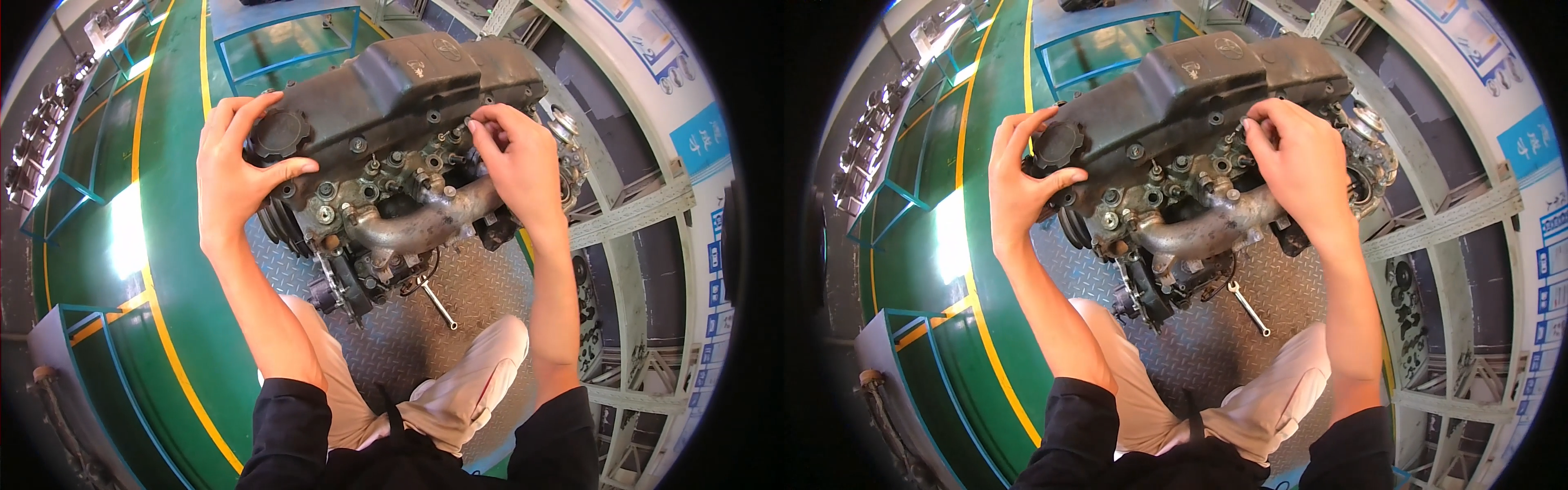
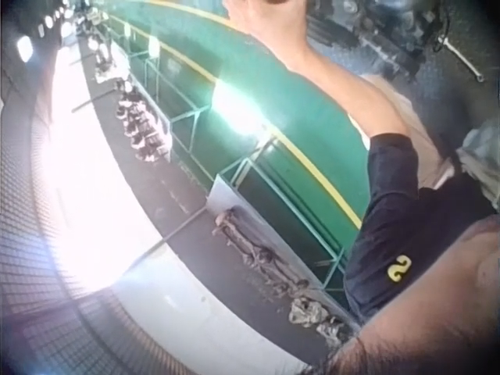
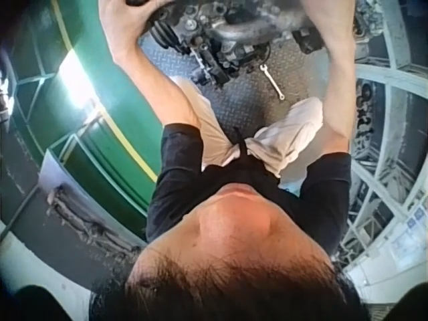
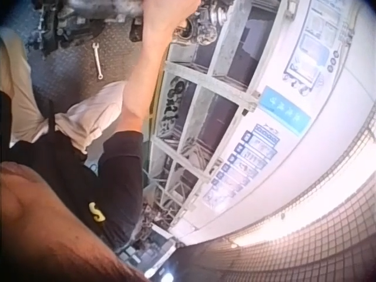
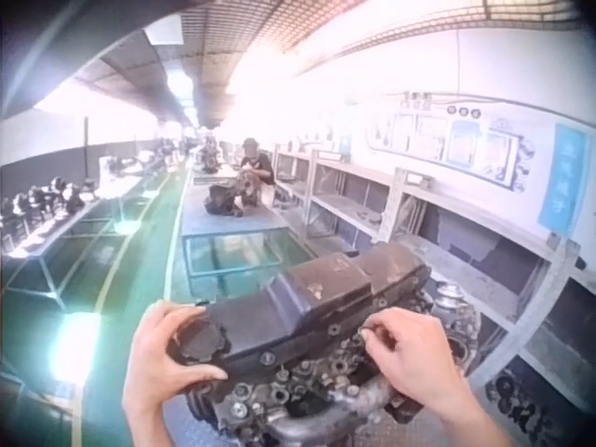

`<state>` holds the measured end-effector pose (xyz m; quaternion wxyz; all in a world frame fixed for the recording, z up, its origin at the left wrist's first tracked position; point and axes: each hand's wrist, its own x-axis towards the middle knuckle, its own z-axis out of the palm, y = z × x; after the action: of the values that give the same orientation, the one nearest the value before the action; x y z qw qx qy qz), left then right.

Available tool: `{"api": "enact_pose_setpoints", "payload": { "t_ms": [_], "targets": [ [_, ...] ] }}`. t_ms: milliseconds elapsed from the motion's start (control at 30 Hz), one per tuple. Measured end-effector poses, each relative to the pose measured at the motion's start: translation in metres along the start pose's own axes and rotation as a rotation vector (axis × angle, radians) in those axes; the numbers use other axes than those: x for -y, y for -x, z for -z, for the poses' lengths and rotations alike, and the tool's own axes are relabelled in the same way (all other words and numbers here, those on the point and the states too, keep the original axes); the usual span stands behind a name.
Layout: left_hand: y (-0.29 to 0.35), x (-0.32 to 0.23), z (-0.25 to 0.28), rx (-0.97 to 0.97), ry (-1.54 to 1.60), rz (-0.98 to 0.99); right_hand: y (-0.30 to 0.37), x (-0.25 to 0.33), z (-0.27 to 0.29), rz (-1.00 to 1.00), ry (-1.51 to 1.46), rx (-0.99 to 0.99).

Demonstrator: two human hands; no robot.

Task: The person unscrews bolts and nuts from an engine component using a wrench and a socket wrench.

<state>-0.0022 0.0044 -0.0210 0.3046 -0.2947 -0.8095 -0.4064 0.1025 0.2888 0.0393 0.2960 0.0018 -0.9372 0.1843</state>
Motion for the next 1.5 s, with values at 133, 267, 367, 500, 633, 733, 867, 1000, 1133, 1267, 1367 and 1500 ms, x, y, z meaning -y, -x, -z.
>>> {"api": "enact_pose_setpoints", "payload": {
  "t_ms": [133, 267, 367, 500, 633, 733, 867, 1000, 1133, 1267, 1367, 1500],
  "targets": [
    [-0.001, -0.002, 0.003, -0.002, -0.029, -0.023, -0.006, 0.003, -0.022, -0.042, -0.014, -0.075],
    [0.001, 0.008, 0.001, -0.050, -0.037, -0.039, -0.012, 0.007, -0.042, -0.074, 0.031, -0.075],
    [0.001, 0.006, -0.001, -0.074, -0.016, -0.030, -0.012, 0.002, -0.044, -0.058, 0.074, -0.083],
    [0.001, 0.007, 0.001, -0.101, 0.010, -0.042, -0.017, 0.008, -0.045, -0.043, 0.085, -0.043],
    [0.001, 0.009, 0.003, -0.053, -0.013, -0.049, -0.020, 0.006, -0.048, -0.045, 0.148, 0.058],
    [0.000, 0.008, 0.005, -0.012, -0.035, -0.043, -0.022, 0.011, -0.048, -0.078, 0.184, 0.081],
    [0.001, 0.011, 0.003, -0.053, -0.007, -0.059, -0.021, 0.015, -0.049, -0.161, 0.197, 0.083],
    [0.001, 0.012, 0.004, -0.046, 0.012, -0.047, -0.020, 0.018, -0.051, -0.233, 0.227, 0.077],
    [0.001, 0.013, 0.005, -0.035, 0.023, -0.050, -0.016, 0.015, -0.052, -0.192, 0.181, -0.002],
    [0.001, 0.013, 0.004, -0.048, 0.028, -0.055, -0.013, 0.006, -0.059, -0.061, 0.080, -0.067],
    [0.001, 0.013, 0.004, -0.049, 0.017, -0.050, -0.012, 0.006, -0.063, -0.038, 0.121, -0.087],
    [0.001, 0.014, 0.004, -0.063, 0.021, -0.060, -0.012, 0.010, -0.063, -0.086, 0.149, -0.077]
  ]
}}
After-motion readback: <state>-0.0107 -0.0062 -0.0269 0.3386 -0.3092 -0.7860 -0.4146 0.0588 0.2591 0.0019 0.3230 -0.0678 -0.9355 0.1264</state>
